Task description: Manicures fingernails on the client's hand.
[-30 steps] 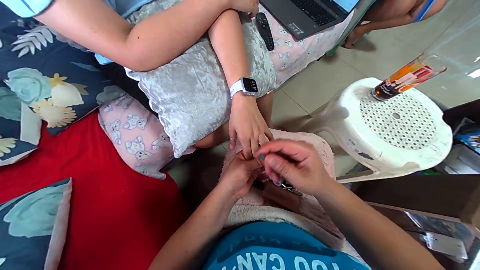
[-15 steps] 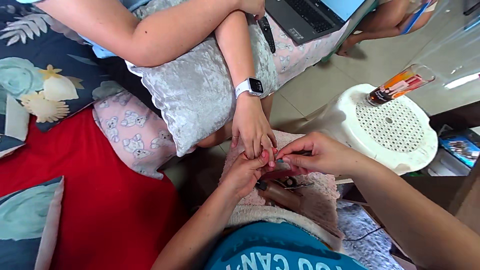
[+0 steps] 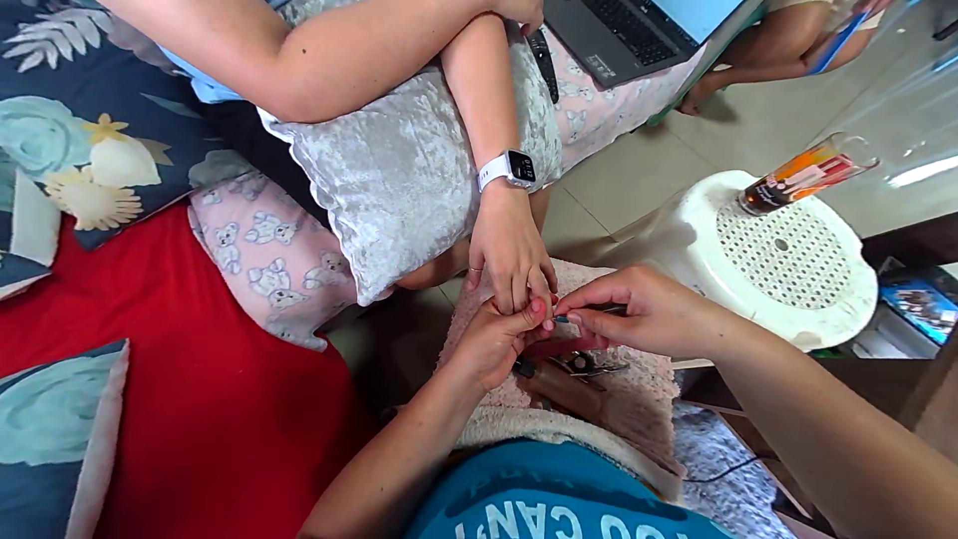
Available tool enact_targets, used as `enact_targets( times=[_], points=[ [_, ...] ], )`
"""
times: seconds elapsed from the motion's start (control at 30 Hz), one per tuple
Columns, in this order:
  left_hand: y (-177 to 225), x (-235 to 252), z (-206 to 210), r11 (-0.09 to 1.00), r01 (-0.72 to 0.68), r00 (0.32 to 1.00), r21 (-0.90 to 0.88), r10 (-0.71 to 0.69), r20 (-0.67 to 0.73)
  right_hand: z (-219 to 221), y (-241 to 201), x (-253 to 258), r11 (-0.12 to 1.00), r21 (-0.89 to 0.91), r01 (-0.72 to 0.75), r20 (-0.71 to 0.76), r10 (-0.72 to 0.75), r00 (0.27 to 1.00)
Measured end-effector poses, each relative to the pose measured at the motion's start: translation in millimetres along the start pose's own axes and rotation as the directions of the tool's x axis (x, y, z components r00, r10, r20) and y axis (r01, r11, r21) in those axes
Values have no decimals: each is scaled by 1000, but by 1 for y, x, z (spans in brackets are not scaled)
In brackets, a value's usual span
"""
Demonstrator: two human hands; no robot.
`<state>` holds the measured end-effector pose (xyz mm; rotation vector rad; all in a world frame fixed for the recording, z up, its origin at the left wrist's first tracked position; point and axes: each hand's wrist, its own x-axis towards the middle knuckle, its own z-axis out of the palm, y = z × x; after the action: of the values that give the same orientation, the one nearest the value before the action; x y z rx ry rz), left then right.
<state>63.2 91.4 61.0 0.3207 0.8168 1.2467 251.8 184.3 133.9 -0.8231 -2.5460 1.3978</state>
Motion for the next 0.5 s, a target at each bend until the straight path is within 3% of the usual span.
enact_targets(
  times=[0.5],
  points=[
    [1,1,0,1000,-7,1000,15,8,-14,-5,-5,7,989,-145,31,42,-25,999]
  ],
)
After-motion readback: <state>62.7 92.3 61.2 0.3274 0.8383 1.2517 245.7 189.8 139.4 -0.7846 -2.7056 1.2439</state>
